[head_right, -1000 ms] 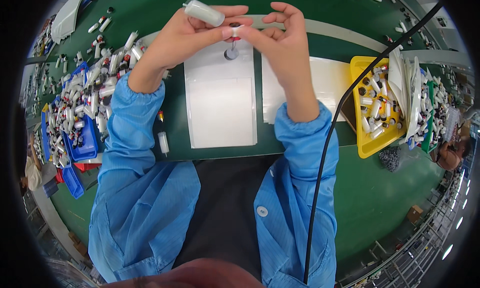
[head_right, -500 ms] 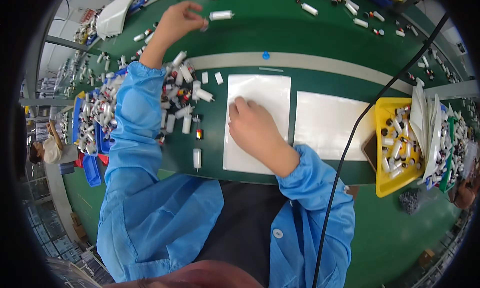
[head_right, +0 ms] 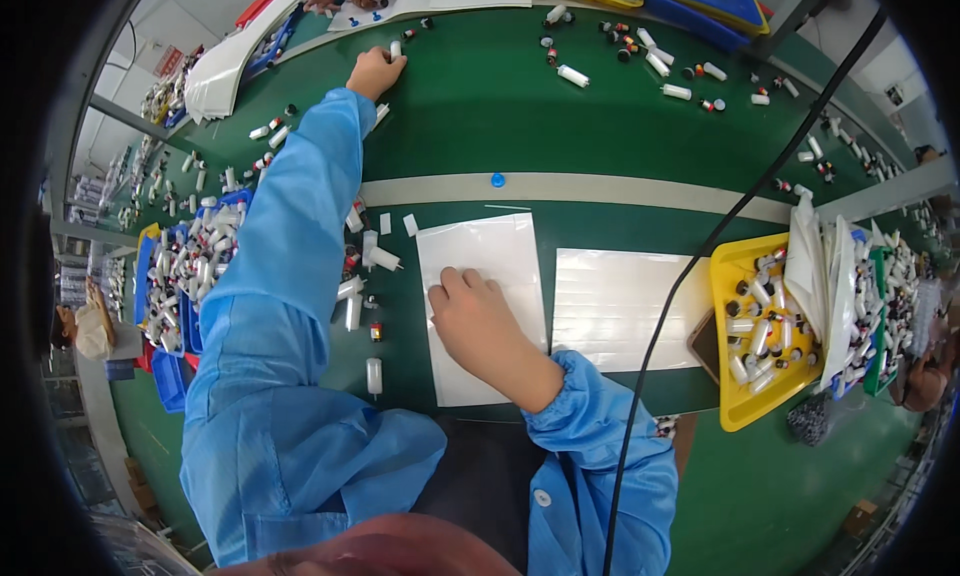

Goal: The person is assembling small electronic components, specifically attaching white plastic sleeves or housings to small circular motors with wires.

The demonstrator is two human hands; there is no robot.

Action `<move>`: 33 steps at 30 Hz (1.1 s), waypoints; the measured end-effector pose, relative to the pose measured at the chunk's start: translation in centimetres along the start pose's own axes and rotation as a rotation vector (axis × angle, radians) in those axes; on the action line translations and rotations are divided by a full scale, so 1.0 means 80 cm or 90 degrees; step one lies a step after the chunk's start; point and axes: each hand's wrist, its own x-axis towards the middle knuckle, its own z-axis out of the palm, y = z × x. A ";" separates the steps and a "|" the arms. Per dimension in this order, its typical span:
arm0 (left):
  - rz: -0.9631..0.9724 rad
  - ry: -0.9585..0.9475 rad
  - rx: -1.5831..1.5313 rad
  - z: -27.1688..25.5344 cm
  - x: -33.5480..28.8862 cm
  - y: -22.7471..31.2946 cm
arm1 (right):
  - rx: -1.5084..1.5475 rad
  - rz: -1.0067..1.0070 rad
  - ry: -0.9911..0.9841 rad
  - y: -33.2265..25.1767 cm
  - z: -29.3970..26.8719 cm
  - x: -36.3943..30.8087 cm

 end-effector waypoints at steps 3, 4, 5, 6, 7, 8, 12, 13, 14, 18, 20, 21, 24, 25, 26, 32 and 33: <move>-0.007 -0.034 -0.111 -0.014 0.000 0.015 | -0.044 0.014 0.001 -0.006 -0.003 0.001; -0.017 -0.039 -0.155 -0.033 -0.006 0.028 | -0.046 0.010 -0.007 -0.005 0.000 -0.002; -0.029 -0.025 -0.258 -0.052 -0.012 0.034 | -0.047 0.000 -0.014 0.000 0.003 -0.005; -0.040 -0.011 -0.357 -0.071 -0.017 0.040 | -0.043 -0.010 -0.019 0.005 0.005 -0.006; -0.050 0.002 -0.460 -0.088 -0.025 0.048 | -0.043 -0.013 -0.031 0.005 0.005 -0.005; -0.060 0.000 -0.582 -0.104 -0.039 0.054 | -0.042 -0.014 -0.047 0.003 0.003 -0.006; -0.071 -0.112 -1.004 -0.175 -0.160 0.131 | -0.070 0.008 -0.049 -0.001 0.004 -0.004; -0.110 -0.185 -1.085 -0.187 -0.197 0.147 | -0.079 0.015 -0.045 -0.004 0.006 -0.005; -0.150 -0.264 -1.165 -0.194 -0.231 0.162 | -0.101 0.006 -0.047 -0.004 0.008 -0.007; -0.194 -0.478 -1.364 -0.170 -0.291 0.161 | -0.109 -0.009 -0.033 -0.001 0.017 -0.011; -0.167 -0.565 -1.451 -0.156 -0.304 0.165 | -0.088 -0.009 -0.042 0.000 0.015 -0.010; -0.151 -0.608 -1.493 -0.151 -0.310 0.167 | -0.077 -0.009 -0.046 0.000 0.014 -0.010; -0.152 -0.589 -1.483 -0.149 -0.315 0.174 | -0.081 -0.019 0.006 -0.007 0.010 -0.008; -0.134 -0.594 -1.492 -0.147 -0.313 0.173 | -0.092 -0.018 0.002 -0.008 0.011 -0.007; -0.169 -0.553 -1.467 -0.159 -0.320 0.185 | -0.101 -0.017 -0.002 -0.006 0.014 -0.007; -0.256 -0.451 -1.413 -0.183 -0.338 0.212 | 0.143 0.033 0.055 -0.004 -0.012 0.000; -0.234 -0.441 -1.407 -0.178 -0.334 0.209 | 0.212 0.043 0.088 -0.002 -0.019 0.002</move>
